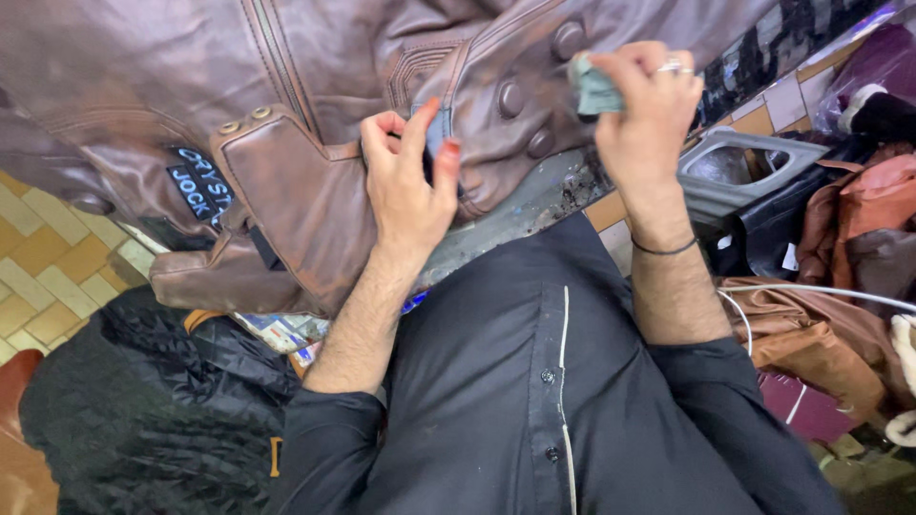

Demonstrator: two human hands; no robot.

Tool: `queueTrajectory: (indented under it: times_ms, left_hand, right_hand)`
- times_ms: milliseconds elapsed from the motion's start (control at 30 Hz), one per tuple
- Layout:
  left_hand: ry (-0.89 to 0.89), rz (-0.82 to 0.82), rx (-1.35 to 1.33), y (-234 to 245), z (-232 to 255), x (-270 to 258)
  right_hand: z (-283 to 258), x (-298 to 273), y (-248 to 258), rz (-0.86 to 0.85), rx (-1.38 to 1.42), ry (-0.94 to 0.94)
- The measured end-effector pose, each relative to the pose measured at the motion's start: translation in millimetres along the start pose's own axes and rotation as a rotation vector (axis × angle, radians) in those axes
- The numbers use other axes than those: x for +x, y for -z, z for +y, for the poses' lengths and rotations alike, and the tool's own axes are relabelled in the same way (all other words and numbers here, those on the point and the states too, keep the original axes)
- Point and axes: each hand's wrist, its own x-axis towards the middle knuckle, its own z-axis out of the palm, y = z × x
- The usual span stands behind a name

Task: The person wipes the surface of a brown leather jacket with a small cloth, moving across the front panels, sleeves, and collar. The jacket is laid on a glass table and is turned over once during the process.

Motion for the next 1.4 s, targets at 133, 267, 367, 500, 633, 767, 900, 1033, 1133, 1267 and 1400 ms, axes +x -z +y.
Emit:
queueTrajectory:
  times_ms: [133,267,367,500,633,767,900,1033,1133,1267,1400]
  left_hand:
    - [0.095,-0.094,-0.038,-0.5,11.8,-5.4]
    - [0.052,-0.054,-0.06,-0.5,5.0,-2.1]
    - [0.046,-0.031,-0.095,-2.5,-2.9,-3.2]
    - [0.053,-0.047,-0.098,-4.1,-5.7,-4.1]
    - [0.079,-0.064,-0.115,-4.4,-4.1,-10.0]
    - [0.094,-0.052,-0.071,-8.6,4.4,-16.7]
    - [0.027,0.017,-0.067,-14.1,15.8,-35.7]
    - [-0.006,-0.002,-0.098,-16.1,25.0,-46.1]
    - [0.026,-0.076,-0.034,-13.1,27.2,-50.1]
    - [0.051,-0.208,0.058,-17.4,32.0,-55.1]
    - [0.081,-0.175,0.077,-24.8,27.4,-40.3]
  right_hand:
    - [-9.1,-3.3,-3.1,0.056,0.428,0.125]
    - [-8.6,1.0,-19.3,-0.036,0.159,0.199]
    - [-4.5,3.5,-25.3,0.044,0.2,0.106]
    - [-3.2,1.2,-22.3,0.02,0.128,0.161]
    - [-5.5,-10.0,-19.2,0.083,0.185,0.039]
    - [-3.8,-18.7,-12.3,0.01,0.07,0.15]
    - [-5.1,-22.3,-11.1,0.092,0.157,0.049]
    - [-5.5,-21.9,-16.3,-0.019,0.064,0.227]
    - [-2.3,-18.3,-23.3,0.122,0.076,0.03]
    - [3.9,-17.8,-24.1,0.047,0.09,0.18]
    - [8.3,-17.9,-8.1,0.155,0.092,0.015]
